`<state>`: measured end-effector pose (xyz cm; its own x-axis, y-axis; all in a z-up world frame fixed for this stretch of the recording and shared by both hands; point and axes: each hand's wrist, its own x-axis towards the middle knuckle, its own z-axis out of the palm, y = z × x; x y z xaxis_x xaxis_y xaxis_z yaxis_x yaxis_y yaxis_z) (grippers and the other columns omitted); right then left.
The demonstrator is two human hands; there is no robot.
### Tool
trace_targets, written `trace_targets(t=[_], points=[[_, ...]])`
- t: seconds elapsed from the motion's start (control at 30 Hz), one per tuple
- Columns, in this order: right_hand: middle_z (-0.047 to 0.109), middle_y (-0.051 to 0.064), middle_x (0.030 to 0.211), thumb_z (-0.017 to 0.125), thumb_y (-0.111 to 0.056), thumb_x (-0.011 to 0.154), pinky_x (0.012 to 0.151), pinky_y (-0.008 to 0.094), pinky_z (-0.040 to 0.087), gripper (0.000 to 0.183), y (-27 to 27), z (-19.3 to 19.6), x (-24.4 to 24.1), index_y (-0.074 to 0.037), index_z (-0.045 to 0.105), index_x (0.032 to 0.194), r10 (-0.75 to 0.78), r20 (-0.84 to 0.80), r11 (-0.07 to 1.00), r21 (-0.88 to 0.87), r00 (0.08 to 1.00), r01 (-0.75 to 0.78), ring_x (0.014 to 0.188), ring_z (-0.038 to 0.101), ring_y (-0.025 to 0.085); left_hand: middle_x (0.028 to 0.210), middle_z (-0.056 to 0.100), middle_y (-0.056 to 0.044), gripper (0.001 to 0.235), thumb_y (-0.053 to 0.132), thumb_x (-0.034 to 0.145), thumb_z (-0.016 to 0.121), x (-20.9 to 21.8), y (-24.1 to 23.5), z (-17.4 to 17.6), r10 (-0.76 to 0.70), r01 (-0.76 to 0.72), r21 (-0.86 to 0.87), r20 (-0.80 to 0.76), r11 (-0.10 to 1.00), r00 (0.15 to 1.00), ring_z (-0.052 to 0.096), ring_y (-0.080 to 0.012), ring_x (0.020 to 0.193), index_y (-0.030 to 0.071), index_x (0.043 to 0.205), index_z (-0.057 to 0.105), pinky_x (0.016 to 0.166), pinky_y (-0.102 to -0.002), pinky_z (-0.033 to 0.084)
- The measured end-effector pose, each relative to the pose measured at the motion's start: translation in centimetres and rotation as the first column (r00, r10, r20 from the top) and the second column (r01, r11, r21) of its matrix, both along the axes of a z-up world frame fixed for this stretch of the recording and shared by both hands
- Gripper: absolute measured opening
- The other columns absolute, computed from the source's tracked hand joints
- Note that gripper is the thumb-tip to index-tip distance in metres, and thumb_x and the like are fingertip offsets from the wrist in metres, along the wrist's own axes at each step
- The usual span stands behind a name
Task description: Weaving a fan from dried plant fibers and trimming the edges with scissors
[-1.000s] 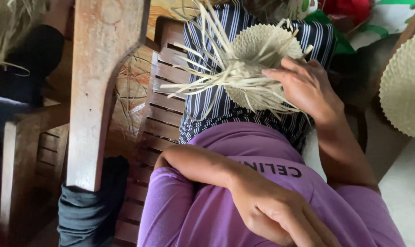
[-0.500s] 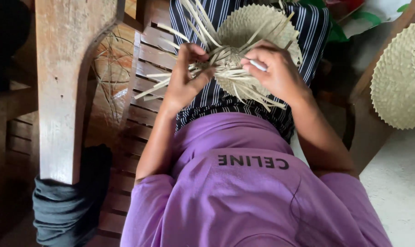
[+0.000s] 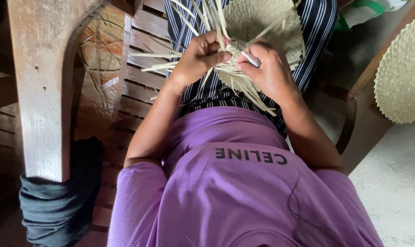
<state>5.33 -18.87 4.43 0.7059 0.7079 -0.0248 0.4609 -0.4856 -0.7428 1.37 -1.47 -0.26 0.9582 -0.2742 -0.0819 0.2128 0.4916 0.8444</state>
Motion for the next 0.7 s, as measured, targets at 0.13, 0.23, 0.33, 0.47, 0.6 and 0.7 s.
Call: trace_targets(t=[0.13,0.23,0.33,0.47,0.6,0.7], points=[[0.048,0.011,0.075,0.063,-0.002,0.077,0.058,0.026,0.037,0.014,-0.4,-1.9,-0.6,0.002,0.05,0.078,-0.041,0.017,0.998,-0.039,0.999,0.041,0.067,0.045,0.019,0.066,0.038,0.005,0.017,-0.002,0.081,0.056,0.0,0.2,0.3,-0.017,0.016,0.105,0.011,0.994,1.0,0.036,-0.0026,0.061,0.009,0.091,0.048,0.053,-0.013,0.031],[0.049,0.012,0.08,0.064,-0.005,0.077,0.058,0.028,0.04,0.015,-0.5,-1.6,-0.8,0.002,0.051,0.08,-0.031,0.102,0.992,-0.122,0.994,0.044,0.07,0.048,0.021,0.079,0.039,0.002,0.032,-0.004,0.075,0.061,-0.3,0.8,0.7,-0.102,0.095,0.153,0.042,0.984,0.994,0.039,-0.0055,0.073,0.007,0.099,0.043,0.061,-0.016,0.034],[0.051,0.012,0.081,0.064,-0.007,0.077,0.055,0.028,0.045,0.015,-0.4,-1.5,-1.0,0.002,0.053,0.08,0.03,0.213,0.976,-0.215,0.977,0.017,0.068,0.052,0.021,0.081,0.043,0.001,0.036,-0.004,0.074,0.062,-0.4,0.7,0.3,-0.128,0.115,0.174,0.065,0.978,0.99,0.042,-0.0049,0.074,0.004,0.103,0.043,0.063,-0.015,0.036],[0.053,0.011,0.082,0.068,-0.01,0.074,0.063,0.03,0.045,0.02,-0.5,-2.4,-1.4,-0.002,0.052,0.08,0.043,0.355,0.972,-0.229,0.934,0.043,0.072,0.053,0.021,0.075,0.043,0.003,0.025,-0.007,0.076,0.06,-0.3,-0.1,-0.5,0.003,-0.01,0.158,0.05,0.987,0.999,0.039,-0.003,0.069,0.006,0.093,0.048,0.058,-0.013,0.032],[0.052,0.01,0.081,0.068,-0.01,0.075,0.052,0.029,0.045,0.018,-0.3,-0.7,-1.2,-0.001,0.052,0.079,0.038,0.344,0.971,-0.236,0.938,0.047,0.067,0.052,0.02,0.082,0.05,0.0,0.026,-0.007,0.074,0.061,-0.2,-0.7,-0.3,0.055,-0.06,0.095,0.052,0.994,0.997,0.046,-0.005,0.077,0.006,0.094,0.05,0.065,-0.014,0.039],[0.045,0.01,0.078,0.061,-0.006,0.077,0.056,0.031,0.041,0.018,-0.5,0.1,-0.5,0.0,0.045,0.078,0.102,0.103,0.959,-0.273,0.989,-0.071,0.067,0.045,0.02,0.085,0.051,-0.004,0.024,-0.01,0.074,0.059,0.0,-0.5,0.5,-0.002,0.0,0.046,0.042,0.999,0.999,0.052,-0.0094,0.079,0.003,0.091,0.048,0.068,-0.017,0.047]])
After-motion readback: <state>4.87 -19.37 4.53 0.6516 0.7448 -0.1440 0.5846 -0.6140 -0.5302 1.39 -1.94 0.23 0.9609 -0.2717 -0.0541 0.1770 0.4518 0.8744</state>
